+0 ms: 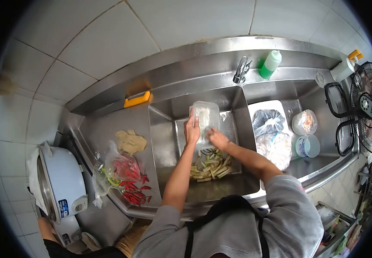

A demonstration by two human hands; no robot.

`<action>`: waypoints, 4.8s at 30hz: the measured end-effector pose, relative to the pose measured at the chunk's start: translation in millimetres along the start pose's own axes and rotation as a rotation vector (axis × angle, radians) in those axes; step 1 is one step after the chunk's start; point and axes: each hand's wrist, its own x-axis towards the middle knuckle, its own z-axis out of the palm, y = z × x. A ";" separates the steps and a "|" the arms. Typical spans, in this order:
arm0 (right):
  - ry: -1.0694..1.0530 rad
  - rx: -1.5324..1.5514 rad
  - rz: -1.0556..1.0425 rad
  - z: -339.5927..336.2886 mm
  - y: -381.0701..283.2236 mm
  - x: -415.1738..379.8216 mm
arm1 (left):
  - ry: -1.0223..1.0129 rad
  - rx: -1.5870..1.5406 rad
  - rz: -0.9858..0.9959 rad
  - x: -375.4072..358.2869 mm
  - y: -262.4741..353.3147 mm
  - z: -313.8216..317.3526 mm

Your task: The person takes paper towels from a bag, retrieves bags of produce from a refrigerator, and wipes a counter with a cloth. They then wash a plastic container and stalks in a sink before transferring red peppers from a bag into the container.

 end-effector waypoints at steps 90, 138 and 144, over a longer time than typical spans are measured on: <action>-0.083 0.619 0.382 -126.5 8.1 27.8 | -0.286 -0.528 -0.432 -58.1 -20.1 2.5; 0.407 0.577 0.828 -90.6 -75.5 45.1 | 0.288 -1.100 -0.526 -51.7 27.4 -3.1; 0.535 0.365 0.766 -60.9 -62.4 4.7 | -0.220 -1.824 -0.399 -80.6 -75.4 28.6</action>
